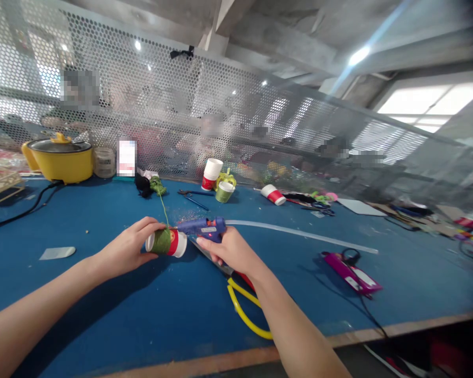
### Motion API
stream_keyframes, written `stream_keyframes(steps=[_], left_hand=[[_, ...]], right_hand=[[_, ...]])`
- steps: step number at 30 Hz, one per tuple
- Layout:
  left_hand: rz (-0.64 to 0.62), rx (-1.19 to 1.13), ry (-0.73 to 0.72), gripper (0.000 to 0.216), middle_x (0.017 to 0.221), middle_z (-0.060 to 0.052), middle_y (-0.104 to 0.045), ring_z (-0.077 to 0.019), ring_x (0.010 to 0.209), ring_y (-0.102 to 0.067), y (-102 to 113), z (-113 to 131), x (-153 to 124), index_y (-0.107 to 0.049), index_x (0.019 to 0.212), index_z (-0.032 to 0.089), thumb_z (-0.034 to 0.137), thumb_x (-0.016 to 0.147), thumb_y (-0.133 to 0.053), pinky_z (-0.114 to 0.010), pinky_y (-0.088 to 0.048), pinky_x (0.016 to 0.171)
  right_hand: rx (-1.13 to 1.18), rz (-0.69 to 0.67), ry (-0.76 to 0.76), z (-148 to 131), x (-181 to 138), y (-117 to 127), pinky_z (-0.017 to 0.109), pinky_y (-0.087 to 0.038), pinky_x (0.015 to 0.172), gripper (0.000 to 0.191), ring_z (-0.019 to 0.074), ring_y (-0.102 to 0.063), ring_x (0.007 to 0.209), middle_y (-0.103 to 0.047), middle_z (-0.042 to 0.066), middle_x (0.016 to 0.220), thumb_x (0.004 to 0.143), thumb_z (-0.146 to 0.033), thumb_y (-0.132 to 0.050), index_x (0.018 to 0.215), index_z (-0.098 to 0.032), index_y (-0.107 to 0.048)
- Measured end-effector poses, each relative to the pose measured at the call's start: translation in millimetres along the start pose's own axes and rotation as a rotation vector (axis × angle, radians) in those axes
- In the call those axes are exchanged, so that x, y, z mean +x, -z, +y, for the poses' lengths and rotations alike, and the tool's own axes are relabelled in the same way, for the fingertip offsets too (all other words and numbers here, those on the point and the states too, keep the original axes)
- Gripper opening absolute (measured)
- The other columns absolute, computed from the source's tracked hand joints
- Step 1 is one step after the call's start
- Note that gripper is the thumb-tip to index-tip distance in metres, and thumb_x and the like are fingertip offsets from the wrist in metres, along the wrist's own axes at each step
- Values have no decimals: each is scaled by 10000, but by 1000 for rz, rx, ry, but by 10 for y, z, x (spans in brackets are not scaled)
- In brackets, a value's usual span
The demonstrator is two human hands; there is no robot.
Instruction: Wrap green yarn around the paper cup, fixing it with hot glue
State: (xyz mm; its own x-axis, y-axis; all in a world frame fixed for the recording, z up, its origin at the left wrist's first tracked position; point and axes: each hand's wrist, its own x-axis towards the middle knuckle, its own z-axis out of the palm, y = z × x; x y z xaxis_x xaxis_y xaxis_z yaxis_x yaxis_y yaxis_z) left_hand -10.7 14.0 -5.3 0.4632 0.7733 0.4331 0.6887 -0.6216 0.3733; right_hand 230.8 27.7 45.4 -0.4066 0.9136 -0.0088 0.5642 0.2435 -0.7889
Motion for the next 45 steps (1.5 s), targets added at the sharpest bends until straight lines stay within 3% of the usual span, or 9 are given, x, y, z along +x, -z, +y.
stream_keyframes(steps=[45], left_hand=[[13,1,-49,447,1109,-104,-496,-232,987,-540,16,-34,-8,-409,1168,181,198,751,-570,-355,-484,825]], right_hand=[[-75,-19,-76,-85,-78,40,203,-395,419,276,86,-456,384,-505,-16,420,728,-380,-555,569,-160,-511]])
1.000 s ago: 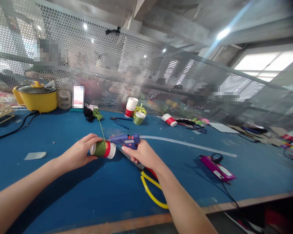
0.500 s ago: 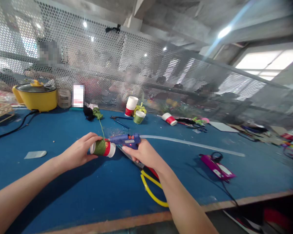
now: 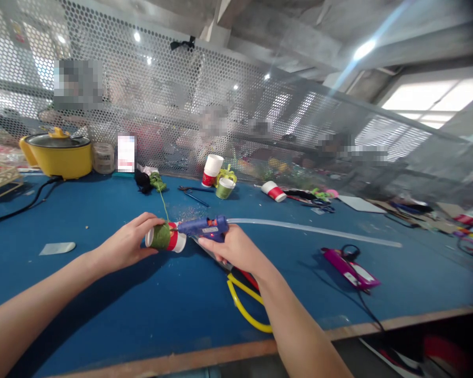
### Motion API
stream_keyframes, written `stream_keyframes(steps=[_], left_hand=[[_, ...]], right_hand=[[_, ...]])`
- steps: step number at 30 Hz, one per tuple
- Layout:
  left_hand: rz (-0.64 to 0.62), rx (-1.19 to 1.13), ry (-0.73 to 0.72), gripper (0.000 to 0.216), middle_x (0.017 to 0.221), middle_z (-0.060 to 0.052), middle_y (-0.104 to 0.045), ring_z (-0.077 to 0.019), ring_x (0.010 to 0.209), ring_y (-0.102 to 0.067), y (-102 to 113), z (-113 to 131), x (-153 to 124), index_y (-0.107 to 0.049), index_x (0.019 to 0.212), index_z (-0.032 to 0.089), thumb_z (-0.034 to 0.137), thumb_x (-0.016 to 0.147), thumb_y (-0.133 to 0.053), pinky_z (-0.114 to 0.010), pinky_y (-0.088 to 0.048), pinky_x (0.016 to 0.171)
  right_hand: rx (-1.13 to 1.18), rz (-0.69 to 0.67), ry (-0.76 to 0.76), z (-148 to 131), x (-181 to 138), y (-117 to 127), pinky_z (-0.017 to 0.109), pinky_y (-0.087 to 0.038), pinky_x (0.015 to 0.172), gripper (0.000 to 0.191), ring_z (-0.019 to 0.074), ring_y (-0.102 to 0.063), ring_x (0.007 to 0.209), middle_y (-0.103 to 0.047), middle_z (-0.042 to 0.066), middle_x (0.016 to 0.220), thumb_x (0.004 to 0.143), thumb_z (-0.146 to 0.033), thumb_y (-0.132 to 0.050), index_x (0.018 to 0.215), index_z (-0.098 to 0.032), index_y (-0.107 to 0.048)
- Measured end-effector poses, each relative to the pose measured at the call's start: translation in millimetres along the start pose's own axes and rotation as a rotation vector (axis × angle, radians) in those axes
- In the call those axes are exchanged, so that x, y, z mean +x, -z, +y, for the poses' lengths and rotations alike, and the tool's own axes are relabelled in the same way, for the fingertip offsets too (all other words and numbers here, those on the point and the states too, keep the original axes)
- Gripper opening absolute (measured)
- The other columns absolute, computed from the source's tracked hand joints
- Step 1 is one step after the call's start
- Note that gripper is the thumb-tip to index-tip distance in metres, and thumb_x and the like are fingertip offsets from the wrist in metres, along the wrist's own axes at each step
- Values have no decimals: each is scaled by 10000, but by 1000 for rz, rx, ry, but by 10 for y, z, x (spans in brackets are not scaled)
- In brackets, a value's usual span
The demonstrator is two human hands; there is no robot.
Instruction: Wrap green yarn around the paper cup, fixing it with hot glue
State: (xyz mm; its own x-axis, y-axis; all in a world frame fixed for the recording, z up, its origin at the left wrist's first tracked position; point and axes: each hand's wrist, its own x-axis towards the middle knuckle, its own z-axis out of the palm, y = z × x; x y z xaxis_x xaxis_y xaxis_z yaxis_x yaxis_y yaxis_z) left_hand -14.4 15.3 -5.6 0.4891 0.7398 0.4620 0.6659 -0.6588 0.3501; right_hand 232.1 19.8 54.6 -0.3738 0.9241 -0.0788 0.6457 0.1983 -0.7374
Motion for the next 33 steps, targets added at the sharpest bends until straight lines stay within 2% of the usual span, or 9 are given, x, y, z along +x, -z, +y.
stream_keyframes(steps=[10,20,33], left_hand=[[1,25,3,447,1113,-102,-494,-237,985,-542,-12,-19,-6,-405,1156,182,221,746,-578,-356,-492,812],[-12,2,-44,442,1136,-107,-476,-235,1031,-519,-4,0,-6,-395,1170,192,189,760,-562,-361,-476,843],[-3,86,-70,443,1162,-112,-480,-244,1042,-507,-29,31,-19,-407,1152,190,132,742,-566,-390,-462,870]], right_hand=[[-39,-23,-18,-27,-29,16,208,-379,397,280,88,-449,375,-499,-18,416,726,-382,-550,557,-167,-493],[-25,26,9,-1,7,-3,216,-391,430,298,91,-458,382,-504,-16,413,728,-388,-543,534,-169,-482],[4,60,23,6,53,-33,198,-381,413,232,84,-442,378,-483,-29,408,729,-360,-545,620,-158,-508]])
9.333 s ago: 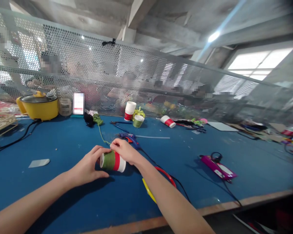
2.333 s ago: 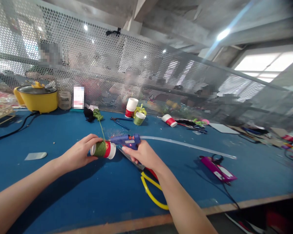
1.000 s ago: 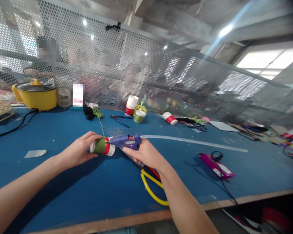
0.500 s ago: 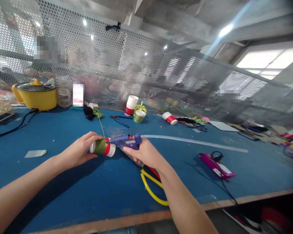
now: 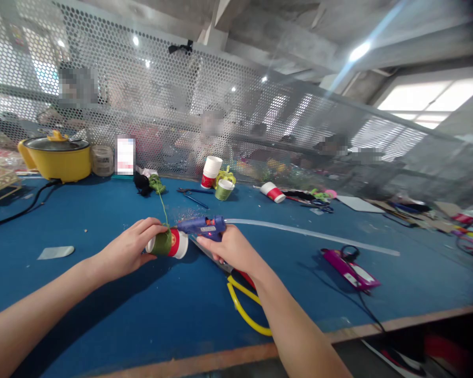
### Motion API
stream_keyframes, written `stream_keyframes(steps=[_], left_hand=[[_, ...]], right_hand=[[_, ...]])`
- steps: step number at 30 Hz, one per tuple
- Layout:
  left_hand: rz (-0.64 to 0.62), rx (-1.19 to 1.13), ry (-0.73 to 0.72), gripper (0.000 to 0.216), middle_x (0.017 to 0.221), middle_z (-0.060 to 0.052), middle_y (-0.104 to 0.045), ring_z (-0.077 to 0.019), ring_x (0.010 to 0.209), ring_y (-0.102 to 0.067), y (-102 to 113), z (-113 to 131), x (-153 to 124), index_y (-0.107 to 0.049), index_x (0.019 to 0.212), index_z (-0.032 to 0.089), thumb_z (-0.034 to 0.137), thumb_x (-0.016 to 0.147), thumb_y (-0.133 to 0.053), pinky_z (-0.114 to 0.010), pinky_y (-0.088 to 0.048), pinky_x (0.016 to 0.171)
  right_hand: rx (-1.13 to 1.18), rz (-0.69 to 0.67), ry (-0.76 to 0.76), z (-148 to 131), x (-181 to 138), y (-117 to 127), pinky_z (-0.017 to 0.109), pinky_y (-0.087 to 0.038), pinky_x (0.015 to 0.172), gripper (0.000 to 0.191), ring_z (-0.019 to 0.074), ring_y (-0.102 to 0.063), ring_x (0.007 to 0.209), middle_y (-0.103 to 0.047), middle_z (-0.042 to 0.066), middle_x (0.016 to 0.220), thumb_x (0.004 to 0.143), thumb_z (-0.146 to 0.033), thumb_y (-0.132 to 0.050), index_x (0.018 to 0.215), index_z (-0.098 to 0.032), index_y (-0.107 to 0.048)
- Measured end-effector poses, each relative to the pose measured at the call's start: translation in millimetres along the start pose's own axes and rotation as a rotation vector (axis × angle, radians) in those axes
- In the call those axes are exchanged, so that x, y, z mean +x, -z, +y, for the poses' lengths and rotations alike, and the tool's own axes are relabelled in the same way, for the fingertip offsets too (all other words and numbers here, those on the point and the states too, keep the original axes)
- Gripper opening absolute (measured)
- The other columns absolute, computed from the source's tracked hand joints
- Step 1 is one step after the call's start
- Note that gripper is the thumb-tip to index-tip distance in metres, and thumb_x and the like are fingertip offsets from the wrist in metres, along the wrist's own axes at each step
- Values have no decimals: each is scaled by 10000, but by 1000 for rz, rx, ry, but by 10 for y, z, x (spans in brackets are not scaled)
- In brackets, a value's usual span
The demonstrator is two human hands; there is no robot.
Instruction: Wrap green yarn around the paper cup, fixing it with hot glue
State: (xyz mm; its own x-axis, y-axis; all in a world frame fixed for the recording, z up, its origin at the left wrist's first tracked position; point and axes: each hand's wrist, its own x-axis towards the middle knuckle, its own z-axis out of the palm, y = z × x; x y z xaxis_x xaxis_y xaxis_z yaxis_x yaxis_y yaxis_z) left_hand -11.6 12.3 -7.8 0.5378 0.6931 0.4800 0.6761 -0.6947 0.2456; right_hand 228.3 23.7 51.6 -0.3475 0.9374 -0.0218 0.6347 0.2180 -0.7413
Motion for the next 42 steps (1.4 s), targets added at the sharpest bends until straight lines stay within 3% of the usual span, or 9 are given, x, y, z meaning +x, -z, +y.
stream_keyframes(steps=[19,42], left_hand=[[-23,-4,-9,443,1172,-109,-472,-245,1056,-489,11,5,6,-396,1156,186,113,751,-558,-392,-451,881],[-23,-101,80,470,1130,-91,-476,-239,1031,-520,24,-22,15,-397,1147,210,156,722,-590,-380,-480,838]], right_hand=[[-10,-10,-29,-10,-24,18,202,-376,396,226,94,-459,381,-506,-24,423,729,-376,-542,655,-163,-522],[-59,-79,-42,-73,-117,59,198,-390,406,270,82,-456,376,-505,-19,411,722,-373,-553,560,-166,-493]])
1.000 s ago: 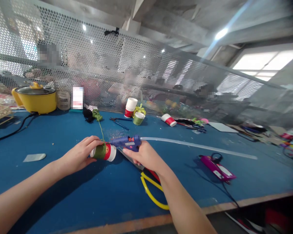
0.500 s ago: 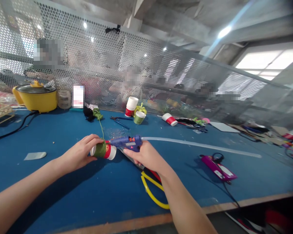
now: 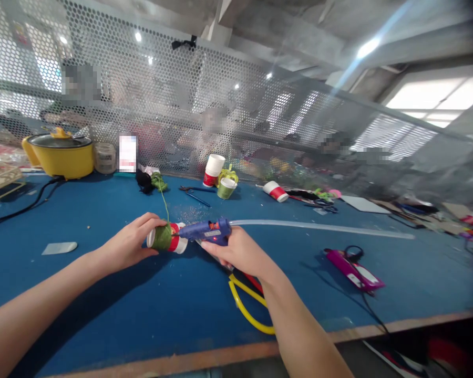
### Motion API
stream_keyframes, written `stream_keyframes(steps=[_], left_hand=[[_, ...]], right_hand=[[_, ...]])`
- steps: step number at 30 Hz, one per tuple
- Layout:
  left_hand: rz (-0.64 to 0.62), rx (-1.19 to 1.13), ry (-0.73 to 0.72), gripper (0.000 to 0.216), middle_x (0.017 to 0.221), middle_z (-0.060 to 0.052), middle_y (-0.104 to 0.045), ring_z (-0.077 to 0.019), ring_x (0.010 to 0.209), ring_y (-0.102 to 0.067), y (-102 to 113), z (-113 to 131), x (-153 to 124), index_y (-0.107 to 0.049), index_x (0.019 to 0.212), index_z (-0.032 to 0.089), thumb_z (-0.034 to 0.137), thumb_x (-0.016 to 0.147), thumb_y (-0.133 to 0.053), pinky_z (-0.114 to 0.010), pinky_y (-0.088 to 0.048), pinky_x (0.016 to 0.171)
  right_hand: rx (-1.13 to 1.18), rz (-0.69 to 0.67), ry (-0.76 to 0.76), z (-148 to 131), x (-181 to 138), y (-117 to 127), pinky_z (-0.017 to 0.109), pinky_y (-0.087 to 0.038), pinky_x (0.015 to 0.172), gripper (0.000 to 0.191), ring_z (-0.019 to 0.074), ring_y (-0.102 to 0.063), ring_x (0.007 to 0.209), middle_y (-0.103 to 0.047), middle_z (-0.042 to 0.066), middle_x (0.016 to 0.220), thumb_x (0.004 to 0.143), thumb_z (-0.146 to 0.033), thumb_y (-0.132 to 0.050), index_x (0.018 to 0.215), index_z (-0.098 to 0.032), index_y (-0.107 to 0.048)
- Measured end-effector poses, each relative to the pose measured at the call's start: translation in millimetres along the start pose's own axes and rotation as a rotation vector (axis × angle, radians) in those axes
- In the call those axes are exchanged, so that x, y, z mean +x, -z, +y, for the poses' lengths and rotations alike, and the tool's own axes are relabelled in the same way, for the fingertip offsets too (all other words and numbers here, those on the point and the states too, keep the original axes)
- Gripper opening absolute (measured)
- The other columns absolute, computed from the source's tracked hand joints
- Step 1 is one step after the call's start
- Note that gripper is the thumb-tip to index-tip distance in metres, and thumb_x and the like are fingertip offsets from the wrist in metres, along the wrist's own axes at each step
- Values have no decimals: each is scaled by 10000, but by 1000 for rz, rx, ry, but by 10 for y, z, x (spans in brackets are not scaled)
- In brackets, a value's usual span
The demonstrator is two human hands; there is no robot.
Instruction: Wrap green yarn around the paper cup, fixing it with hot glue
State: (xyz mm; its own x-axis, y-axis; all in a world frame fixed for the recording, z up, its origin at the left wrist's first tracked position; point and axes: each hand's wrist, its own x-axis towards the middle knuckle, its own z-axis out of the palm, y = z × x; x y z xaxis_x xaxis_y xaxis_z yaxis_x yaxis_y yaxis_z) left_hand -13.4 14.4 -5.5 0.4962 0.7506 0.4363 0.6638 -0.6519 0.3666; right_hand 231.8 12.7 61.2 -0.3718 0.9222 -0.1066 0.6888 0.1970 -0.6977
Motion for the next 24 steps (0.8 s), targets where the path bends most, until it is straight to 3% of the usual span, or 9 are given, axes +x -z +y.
stream_keyframes(steps=[24], left_hand=[[11,122,-105,452,1179,-118,-467,-256,1069,-486,-45,3,-21,-406,1159,185,124,749,-587,-400,-453,893]], right_hand=[[43,69,21,68,126,-40,204,-393,419,300,79,-452,370,-493,-19,405,732,-383,-544,545,-164,-463]])
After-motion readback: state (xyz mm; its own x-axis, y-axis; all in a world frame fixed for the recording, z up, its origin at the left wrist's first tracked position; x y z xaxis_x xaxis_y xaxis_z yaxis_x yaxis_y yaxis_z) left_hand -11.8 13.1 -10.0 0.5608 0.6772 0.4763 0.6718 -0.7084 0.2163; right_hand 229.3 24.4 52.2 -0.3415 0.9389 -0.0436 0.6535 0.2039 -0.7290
